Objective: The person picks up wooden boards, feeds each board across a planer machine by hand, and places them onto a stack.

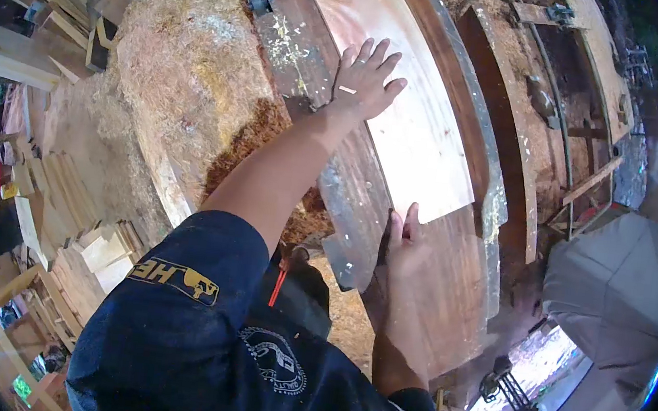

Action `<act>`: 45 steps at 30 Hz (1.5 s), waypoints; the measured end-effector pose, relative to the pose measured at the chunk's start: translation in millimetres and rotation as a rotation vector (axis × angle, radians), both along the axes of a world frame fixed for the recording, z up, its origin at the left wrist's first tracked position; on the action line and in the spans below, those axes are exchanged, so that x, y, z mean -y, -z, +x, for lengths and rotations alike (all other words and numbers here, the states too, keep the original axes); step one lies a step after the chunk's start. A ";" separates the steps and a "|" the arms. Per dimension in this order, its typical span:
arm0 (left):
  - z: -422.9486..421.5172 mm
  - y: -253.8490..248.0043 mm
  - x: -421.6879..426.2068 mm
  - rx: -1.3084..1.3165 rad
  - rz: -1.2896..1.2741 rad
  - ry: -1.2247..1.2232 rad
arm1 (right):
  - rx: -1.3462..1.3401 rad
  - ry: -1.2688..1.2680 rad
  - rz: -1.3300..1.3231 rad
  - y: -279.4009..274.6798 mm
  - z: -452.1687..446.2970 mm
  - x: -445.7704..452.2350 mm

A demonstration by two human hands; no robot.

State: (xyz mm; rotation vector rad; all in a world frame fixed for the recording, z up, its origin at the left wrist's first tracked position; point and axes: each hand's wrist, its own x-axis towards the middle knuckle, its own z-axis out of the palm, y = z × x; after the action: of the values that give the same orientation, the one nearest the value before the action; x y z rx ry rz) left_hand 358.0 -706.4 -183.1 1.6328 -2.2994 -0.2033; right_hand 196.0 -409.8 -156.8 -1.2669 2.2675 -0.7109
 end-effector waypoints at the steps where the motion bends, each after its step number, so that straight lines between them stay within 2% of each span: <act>1: 0.9 0.3 2.4 -0.006 -0.012 -0.006 | -0.007 -0.013 -0.010 4.4 -1.0 1.0; 5: 5.1 3.3 9.8 -0.023 -0.053 -0.006 | -0.031 -0.068 -0.130 4.8 2.8 8.2; 8: 8.9 5.1 19.0 -0.018 -0.084 0.000 | -0.010 0.001 0.023 10.4 7.8 13.1; 14: 15.5 8.8 34.7 -0.005 -0.076 -0.013 | -0.163 -0.100 0.001 2.3 14.8 30.8; 17: 19.8 8.2 44.0 0.028 -0.060 -0.021 | -0.146 -0.118 -0.136 -1.0 19.9 43.9; 20: 24.9 7.0 56.0 0.084 -0.017 -0.018 | -0.145 -0.099 -0.051 -10.9 27.7 58.0; 24: 32.9 8.4 70.1 0.069 -0.060 -0.038 | -0.074 -0.073 -0.081 5.4 35.6 69.9; 32: 47.0 7.9 100.5 0.140 -0.023 -0.057 | 0.060 -0.055 -0.022 -0.6 49.2 102.2; 38: 57.5 8.2 120.8 0.149 -0.046 -0.069 | 0.041 -0.080 0.013 -15.6 61.3 130.4; 45: 71.9 8.3 144.4 0.202 -0.043 -0.060 | 0.061 -0.072 -0.081 1.2 71.8 151.2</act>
State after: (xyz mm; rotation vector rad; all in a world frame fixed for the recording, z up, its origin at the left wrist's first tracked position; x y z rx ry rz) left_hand 429.9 -850.7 -191.4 1.7700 -2.3766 0.0269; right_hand 267.8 -561.0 -158.0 -1.3387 2.1524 -0.8108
